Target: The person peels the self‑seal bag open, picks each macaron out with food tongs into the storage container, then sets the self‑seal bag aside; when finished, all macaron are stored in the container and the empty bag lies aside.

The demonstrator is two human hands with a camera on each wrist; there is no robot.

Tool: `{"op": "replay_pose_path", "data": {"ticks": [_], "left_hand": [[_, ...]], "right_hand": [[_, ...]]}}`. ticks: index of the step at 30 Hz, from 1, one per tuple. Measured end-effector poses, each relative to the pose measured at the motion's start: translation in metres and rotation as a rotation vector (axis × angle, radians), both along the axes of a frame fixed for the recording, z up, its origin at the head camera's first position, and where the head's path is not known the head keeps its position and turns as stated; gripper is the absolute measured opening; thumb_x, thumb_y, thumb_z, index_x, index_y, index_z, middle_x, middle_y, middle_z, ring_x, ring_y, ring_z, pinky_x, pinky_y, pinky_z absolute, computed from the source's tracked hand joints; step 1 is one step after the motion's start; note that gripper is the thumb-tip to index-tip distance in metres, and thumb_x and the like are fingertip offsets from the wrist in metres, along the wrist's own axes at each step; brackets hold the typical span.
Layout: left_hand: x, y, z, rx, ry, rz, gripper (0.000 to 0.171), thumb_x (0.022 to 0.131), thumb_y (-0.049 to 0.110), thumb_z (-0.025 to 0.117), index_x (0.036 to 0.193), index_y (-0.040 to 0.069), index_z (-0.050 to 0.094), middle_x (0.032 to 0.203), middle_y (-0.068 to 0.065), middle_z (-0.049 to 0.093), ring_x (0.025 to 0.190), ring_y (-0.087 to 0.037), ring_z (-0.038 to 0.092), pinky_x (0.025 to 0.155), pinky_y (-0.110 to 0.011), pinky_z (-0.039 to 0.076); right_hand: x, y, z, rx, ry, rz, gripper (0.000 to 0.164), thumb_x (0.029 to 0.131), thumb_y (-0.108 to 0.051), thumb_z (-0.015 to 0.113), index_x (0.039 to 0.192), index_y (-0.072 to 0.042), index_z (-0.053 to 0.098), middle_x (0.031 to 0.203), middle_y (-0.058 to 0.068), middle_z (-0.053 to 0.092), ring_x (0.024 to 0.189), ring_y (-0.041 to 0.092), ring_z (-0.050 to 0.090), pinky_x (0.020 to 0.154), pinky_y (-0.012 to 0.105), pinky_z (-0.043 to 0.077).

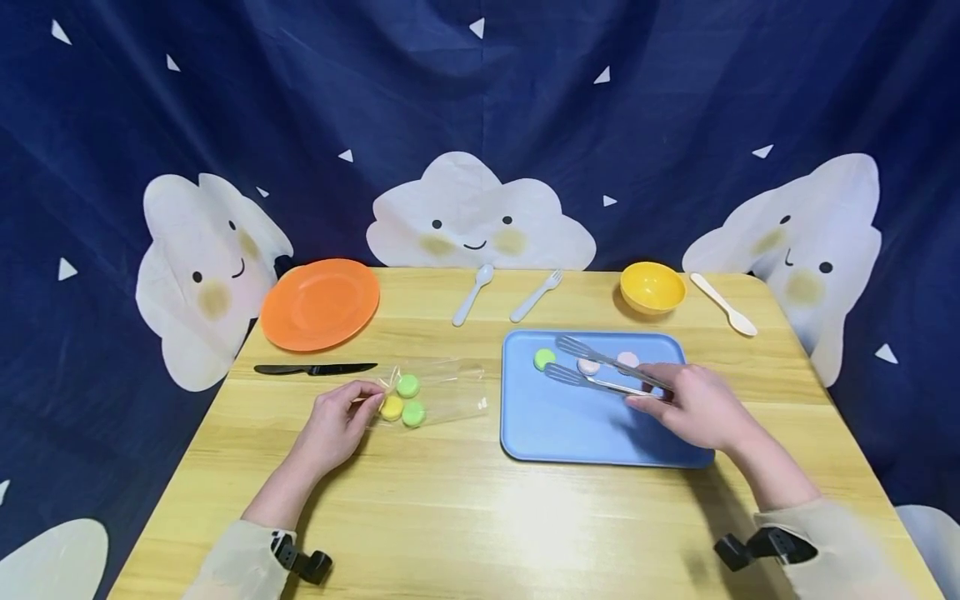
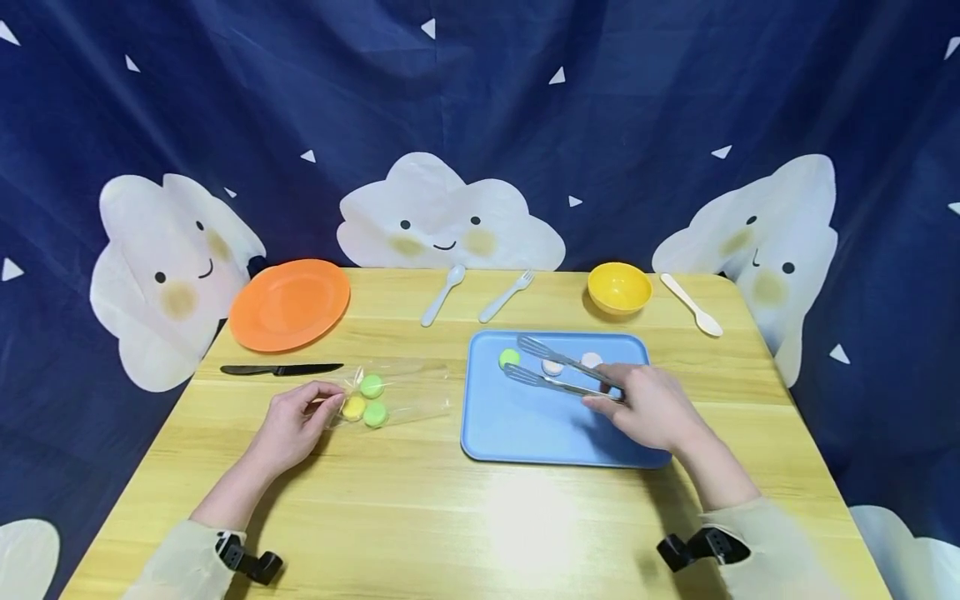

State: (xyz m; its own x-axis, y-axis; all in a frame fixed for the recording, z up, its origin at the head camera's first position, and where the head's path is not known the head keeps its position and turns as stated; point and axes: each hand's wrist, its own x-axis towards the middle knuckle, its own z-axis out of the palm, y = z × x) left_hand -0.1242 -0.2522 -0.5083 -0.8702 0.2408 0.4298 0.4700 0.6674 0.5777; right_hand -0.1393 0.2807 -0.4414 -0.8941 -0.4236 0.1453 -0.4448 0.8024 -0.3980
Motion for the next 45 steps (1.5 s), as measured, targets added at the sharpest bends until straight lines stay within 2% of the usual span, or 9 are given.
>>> {"op": "replay_pose_path", "data": {"ticks": [4,9,16,19,23,28,34,39,45], "left_hand": [[0.000,0.000,-0.002,0.016,0.009,-0.011,0.012,0.096,-0.003,0.076,0.104,0.006,0.075,0.100,-0.001,0.076,0.089,-0.014,0.071,0.075,-0.012,0.055],[0.001,0.000,-0.002,0.023,0.021,-0.013,0.013,0.096,-0.004,0.076,0.104,0.005,0.075,0.099,-0.001,0.076,0.089,-0.014,0.071,0.075,-0.010,0.052],[0.000,-0.002,-0.002,0.016,0.008,0.000,0.009,0.098,0.000,0.075,0.105,0.007,0.075,0.100,-0.001,0.076,0.092,-0.015,0.072,0.078,-0.012,0.055],[0.000,-0.003,-0.002,0.013,-0.001,0.004,0.009,0.098,0.001,0.075,0.105,0.007,0.075,0.101,-0.001,0.076,0.094,-0.015,0.072,0.078,-0.018,0.059],[0.000,-0.003,-0.002,0.013,0.009,0.000,0.011,0.097,0.000,0.076,0.105,0.007,0.075,0.101,-0.001,0.076,0.093,-0.015,0.072,0.077,-0.018,0.058],[-0.002,-0.003,-0.004,0.027,0.031,-0.019,0.012,0.096,-0.002,0.076,0.105,0.006,0.075,0.099,0.000,0.076,0.089,-0.013,0.071,0.076,-0.011,0.053],[-0.002,-0.003,-0.005,0.039,0.038,-0.030,0.012,0.096,-0.001,0.077,0.105,0.007,0.075,0.099,0.001,0.076,0.087,-0.012,0.070,0.075,-0.011,0.052],[-0.001,-0.003,-0.005,0.043,0.027,-0.053,0.012,0.096,-0.001,0.077,0.105,0.007,0.075,0.099,0.002,0.076,0.087,-0.011,0.070,0.075,-0.012,0.052],[0.001,-0.002,-0.005,0.032,0.011,-0.065,0.012,0.096,0.000,0.077,0.105,0.008,0.076,0.100,0.003,0.076,0.090,-0.012,0.070,0.076,-0.021,0.058]], "right_hand": [[-0.005,-0.025,-0.005,-0.014,0.006,0.054,0.019,0.095,-0.036,0.082,0.101,-0.020,0.074,0.065,-0.015,0.048,0.055,0.004,0.043,0.052,0.028,0.036],[-0.012,-0.053,-0.008,0.005,0.014,0.126,0.020,0.095,-0.036,0.082,0.097,-0.018,0.073,0.071,-0.015,0.051,0.066,0.012,0.045,0.060,0.032,0.038],[-0.023,-0.085,-0.017,0.059,-0.018,0.193,0.031,0.096,-0.040,0.080,0.113,-0.014,0.079,0.087,-0.008,0.069,0.074,0.014,0.060,0.068,0.040,0.051],[-0.027,-0.098,-0.019,0.072,-0.038,0.224,0.030,0.096,-0.039,0.079,0.112,-0.013,0.080,0.087,-0.009,0.071,0.075,0.013,0.058,0.069,0.040,0.052],[-0.031,-0.112,-0.019,0.096,-0.060,0.257,0.029,0.097,-0.040,0.079,0.110,-0.014,0.080,0.086,-0.011,0.072,0.076,0.012,0.062,0.077,0.044,0.052],[-0.035,-0.128,-0.018,0.111,-0.106,0.258,0.040,0.098,-0.042,0.077,0.123,-0.011,0.079,0.105,-0.002,0.079,0.097,0.021,0.073,0.086,0.049,0.058],[-0.042,-0.150,-0.019,0.060,-0.174,0.306,0.033,0.099,-0.040,0.076,0.119,-0.014,0.079,0.093,-0.007,0.074,0.082,0.017,0.067,0.070,0.043,0.055],[-0.048,-0.161,-0.019,0.026,-0.200,0.351,0.041,0.096,-0.040,0.080,0.126,-0.012,0.078,0.105,-0.003,0.079,0.085,0.014,0.068,0.072,0.042,0.057],[-0.059,-0.172,-0.018,0.035,-0.215,0.424,0.044,0.093,-0.039,0.083,0.127,-0.011,0.078,0.081,-0.012,0.069,0.067,0.009,0.053,0.062,0.034,0.048]]}}
